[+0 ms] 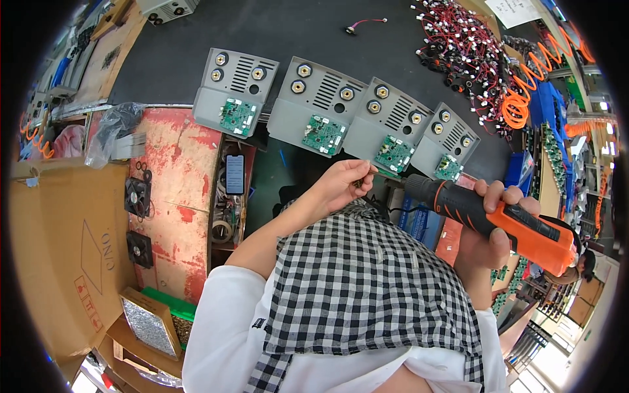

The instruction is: Assembling or disassembling internal components and wiring for power supply units using a power screwdriver.

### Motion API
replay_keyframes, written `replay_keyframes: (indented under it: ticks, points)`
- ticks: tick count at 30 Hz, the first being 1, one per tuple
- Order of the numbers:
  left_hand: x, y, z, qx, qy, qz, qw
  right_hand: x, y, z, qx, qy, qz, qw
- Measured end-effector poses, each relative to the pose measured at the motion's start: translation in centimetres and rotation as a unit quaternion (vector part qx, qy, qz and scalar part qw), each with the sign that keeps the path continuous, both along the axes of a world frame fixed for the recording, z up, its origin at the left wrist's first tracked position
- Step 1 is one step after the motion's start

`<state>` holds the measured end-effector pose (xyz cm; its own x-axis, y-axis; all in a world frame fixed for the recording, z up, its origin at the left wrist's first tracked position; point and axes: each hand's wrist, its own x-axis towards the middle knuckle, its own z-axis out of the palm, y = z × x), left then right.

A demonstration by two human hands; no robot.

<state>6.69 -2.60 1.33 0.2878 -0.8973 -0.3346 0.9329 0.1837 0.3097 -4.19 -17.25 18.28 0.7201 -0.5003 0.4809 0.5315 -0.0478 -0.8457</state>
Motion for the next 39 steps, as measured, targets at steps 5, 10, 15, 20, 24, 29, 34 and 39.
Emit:
replay_keyframes:
  ticks: [5,10,15,20,24,29,34,39]
  points:
    - [-0.5,-1.3,0.0,0.033,0.005,-0.031,0.999,-0.6,-1.2,-0.1,0.005,0.006,0.045,0.999]
    - [-1.0,-2.3,-1.1,0.038,-0.02,-0.087,0.995,-1.0,-2.5,-0.1,0.02,0.032,0.065,0.997]
    - [-1.7,-4.0,-1.4,0.027,-0.052,-0.122,0.991,-2.3,-3.5,-0.8,0.018,0.042,0.018,0.999]
    - [-2.4,-4.2,-4.9,0.096,0.017,-0.117,0.988,-3.3,-5.0,-2.1,-0.02,0.038,-0.062,0.997]
    - [-3.0,-5.8,-7.4,0.162,-0.05,-0.077,0.983,-3.8,-6.3,-2.9,-0.023,0.038,-0.094,0.995]
    - [-3.4,-9.1,-6.5,0.17,-0.081,0.044,0.981,-3.9,-6.7,-3.5,-0.022,0.056,-0.115,0.991]
    - [-4.0,-9.5,-4.7,0.218,-0.097,0.094,0.967,-3.4,-7.0,-4.3,0.005,0.033,-0.116,0.993]
    - [-4.1,-9.7,-4.1,0.231,-0.101,0.102,0.962,-2.8,-7.4,-4.5,-0.019,0.032,-0.094,0.995]
